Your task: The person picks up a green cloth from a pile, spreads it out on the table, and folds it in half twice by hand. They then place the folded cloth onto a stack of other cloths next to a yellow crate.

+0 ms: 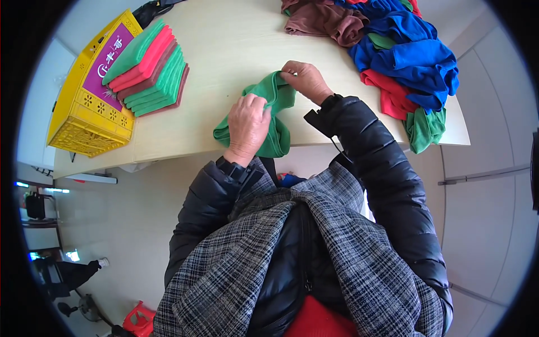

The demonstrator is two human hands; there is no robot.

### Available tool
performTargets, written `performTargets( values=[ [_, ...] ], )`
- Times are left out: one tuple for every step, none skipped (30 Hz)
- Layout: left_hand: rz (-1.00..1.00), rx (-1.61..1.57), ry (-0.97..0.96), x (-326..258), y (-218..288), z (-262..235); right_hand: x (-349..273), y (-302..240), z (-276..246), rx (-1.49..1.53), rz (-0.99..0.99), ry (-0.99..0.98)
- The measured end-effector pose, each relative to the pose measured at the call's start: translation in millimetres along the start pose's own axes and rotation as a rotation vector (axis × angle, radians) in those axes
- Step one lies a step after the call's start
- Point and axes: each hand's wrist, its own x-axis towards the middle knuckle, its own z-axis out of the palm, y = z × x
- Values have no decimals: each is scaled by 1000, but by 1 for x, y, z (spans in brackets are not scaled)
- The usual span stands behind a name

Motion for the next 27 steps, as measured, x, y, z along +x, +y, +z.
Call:
performTargets(
  values=[
    [-18,-12,12,2,-4,0,-2,-1,-1,9,-17,-8],
    [-17,-10,16,4,-10,-2,-5,-2,-2,18,-35,-16],
    [-83,-85,72,8,-17,-6,-6,-4,-3,28,-56,-24],
    [-148,-159,128,13,-25,-11,-6,-5,-4,30,-64,-22],
    [-211,-236,183,18,-29,-19,-7,-4,-4,8,-117,-30],
    [-206,-233,188,23,-34,-27,-8,-3,-5,-14,-171,-38],
    [-196,-268,209,28,-39,-37,-8,-3,-6,-37,-225,-45],
    [-183,-306,229,35,-40,-48,-8,0,-6,-38,-231,-38],
    [-168,-343,249,41,-41,-57,-8,3,-5,-121,-254,-40],
    [-155,-342,258,47,-43,-63,-5,4,-7,-205,-279,-37],
    [-112,-328,274,51,-43,-70,-2,6,-10,-291,-304,-33],
    [-69,-315,290,55,-42,-76,0,7,-14,-296,-314,-18],
    [-31,-299,306,58,-41,-83,-1,6,-16,-263,-304,-28],
    [-21,-296,318,64,-40,-90,-2,6,-19,-230,-294,-36],
    [-29,-320,334,67,-38,-98,-5,0,-23,-195,-282,-49],
    [-37,-345,350,71,-36,-106,-5,-4,-32,-198,-290,-43],
    [-44,-371,365,76,-35,-113,-5,-8,-45,-148,-221,-101],
    [-44,-365,371,77,-37,-123,-7,-16,-56,-93,-154,-168],
    [-43,-374,386,80,-42,-134,-9,-25,-67,-38,-85,-235],
    [-33,-391,400,87,-46,-142,-11,-25,-77,-43,-89,-226],
    [-23,-408,414,92,-50,-149,-13,-26,-88,18,-86,-214],
    [-14,-410,419,95,-52,-155,-15,-27,-98,78,-84,-202],
    [-30,-435,419,97,-54,-160,-17,-29,-109,138,-82,-191],
    [-46,-460,420,99,-55,-164,-19,-32,-119,133,-88,-183],
    [-66,-481,421,100,-56,-168,-21,-36,-127,167,-114,-155],
    [-61,-478,429,100,-57,-171,-23,-41,-134,201,-141,-128],
    [-119,-548,380,100,-59,-174,-25,-46,-143,235,-169,-101]
  ],
)
